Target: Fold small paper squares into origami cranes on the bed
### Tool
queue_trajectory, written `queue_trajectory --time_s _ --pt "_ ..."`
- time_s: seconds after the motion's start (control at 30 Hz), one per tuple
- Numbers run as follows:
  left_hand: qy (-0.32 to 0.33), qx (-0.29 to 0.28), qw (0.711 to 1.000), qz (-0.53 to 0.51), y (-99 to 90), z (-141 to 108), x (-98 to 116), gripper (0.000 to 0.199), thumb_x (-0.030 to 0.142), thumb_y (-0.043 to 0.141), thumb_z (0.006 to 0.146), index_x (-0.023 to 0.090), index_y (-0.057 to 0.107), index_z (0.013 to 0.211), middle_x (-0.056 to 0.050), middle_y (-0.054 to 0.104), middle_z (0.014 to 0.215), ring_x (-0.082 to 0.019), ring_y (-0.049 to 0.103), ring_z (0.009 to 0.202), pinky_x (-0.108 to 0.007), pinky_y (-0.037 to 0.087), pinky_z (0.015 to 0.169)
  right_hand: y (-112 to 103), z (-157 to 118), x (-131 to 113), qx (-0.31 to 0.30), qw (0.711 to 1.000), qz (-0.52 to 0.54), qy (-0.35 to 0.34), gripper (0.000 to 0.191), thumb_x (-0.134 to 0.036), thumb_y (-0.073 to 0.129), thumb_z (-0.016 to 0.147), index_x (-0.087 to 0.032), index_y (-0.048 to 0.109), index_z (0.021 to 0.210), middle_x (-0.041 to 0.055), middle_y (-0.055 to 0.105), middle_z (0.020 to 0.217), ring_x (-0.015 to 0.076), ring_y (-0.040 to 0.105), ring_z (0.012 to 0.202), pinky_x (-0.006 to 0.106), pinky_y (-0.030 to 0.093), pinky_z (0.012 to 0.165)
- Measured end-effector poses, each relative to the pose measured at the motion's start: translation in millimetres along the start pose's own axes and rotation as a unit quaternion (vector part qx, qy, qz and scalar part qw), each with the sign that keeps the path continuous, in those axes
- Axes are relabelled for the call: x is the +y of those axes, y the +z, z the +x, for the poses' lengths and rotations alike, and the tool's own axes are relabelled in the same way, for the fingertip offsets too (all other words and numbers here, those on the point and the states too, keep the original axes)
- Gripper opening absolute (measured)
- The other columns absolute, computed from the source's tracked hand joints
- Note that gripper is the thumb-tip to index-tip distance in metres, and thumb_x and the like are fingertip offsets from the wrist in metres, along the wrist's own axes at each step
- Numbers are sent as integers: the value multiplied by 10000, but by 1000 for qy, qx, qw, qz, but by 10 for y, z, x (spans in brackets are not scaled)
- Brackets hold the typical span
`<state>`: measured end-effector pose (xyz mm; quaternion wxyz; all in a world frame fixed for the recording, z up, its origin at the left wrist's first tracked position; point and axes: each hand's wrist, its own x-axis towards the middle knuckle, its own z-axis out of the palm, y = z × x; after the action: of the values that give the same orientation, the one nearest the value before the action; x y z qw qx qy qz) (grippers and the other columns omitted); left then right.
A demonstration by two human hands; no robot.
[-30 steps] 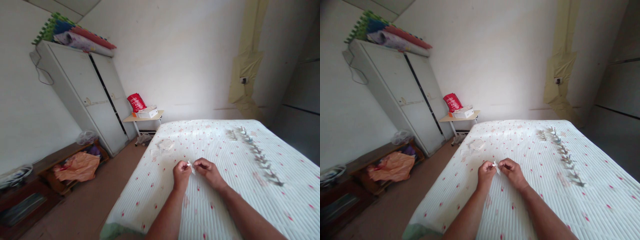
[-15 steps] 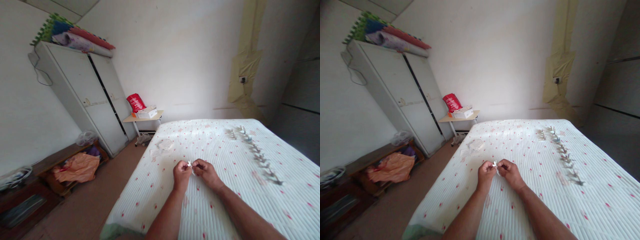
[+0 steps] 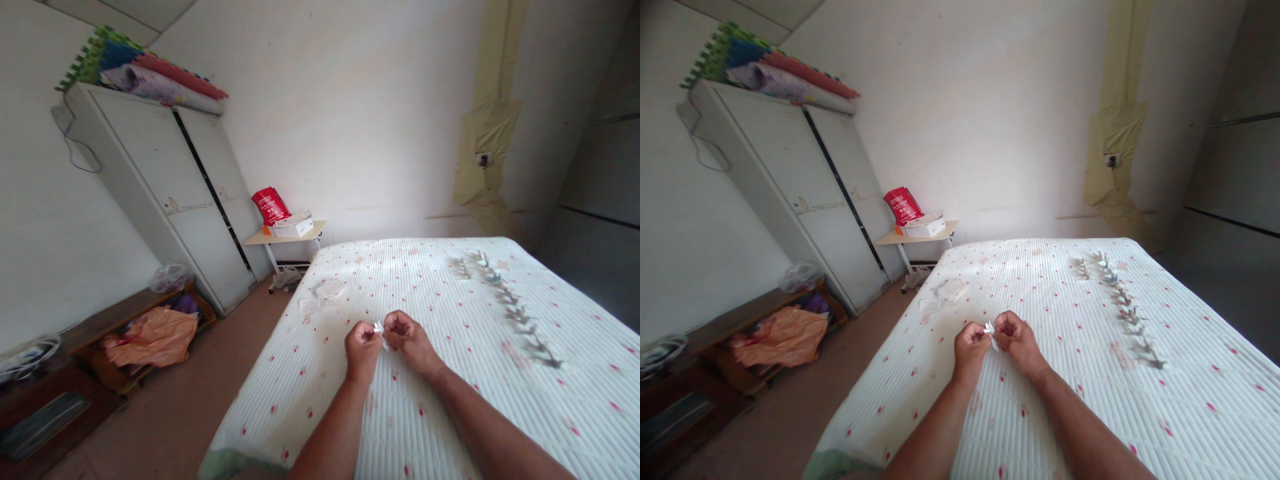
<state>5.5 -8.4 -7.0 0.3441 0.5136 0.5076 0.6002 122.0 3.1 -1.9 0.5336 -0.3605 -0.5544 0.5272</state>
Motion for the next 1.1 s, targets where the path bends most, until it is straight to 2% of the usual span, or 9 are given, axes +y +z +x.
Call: queue_trajectory --time_s 0.2,0.37,0.5,0.63,0.9,1.1 --pt "-40 -17 998 -48 -6 16 -29 115 200 555 579 154 457 541 67 404 494 -58 353 491 -166 281 492 -7 6 3 10 1000 6 5 207 -272 625 639 -196 434 666 -72 418 530 60 361 441 203 292 428" --pt "-85 -67 986 -127 -31 48 -45 186 252 633 557 136 559 681 19 542 595 -89 463 564 -185 350 564 -35 9 5 32 999 25 3 237 -296 650 620 -199 445 687 -70 437 536 69 391 451 205 317 436" --pt "-92 -91 985 -112 -50 52 -50 165 265 632 564 124 567 619 32 492 533 -77 415 526 -186 317 538 -60 16 25 34 999 18 4 239 -301 653 618 -199 453 699 -63 448 553 72 400 457 207 327 437" --pt "-82 -89 990 -72 -47 48 -54 157 270 605 586 126 543 572 51 424 497 -62 349 495 -185 265 502 -67 9 15 28 999 16 11 215 -276 636 625 -197 455 709 -63 452 556 67 397 457 202 323 435" --pt "-11 -106 994 -24 -36 9 -58 141 268 517 675 156 466 606 50 399 555 -77 356 546 -182 277 521 -24 -5 38 14 1000 25 9 229 -286 602 667 -206 435 802 -77 430 562 62 372 444 192 298 407" --pt "-12 -106 994 -37 -15 8 -59 136 276 510 705 149 503 657 37 438 594 -85 386 571 -185 310 550 -26 24 75 19 999 48 -4 248 -267 604 669 -215 411 815 -72 448 601 59 365 448 185 280 399"
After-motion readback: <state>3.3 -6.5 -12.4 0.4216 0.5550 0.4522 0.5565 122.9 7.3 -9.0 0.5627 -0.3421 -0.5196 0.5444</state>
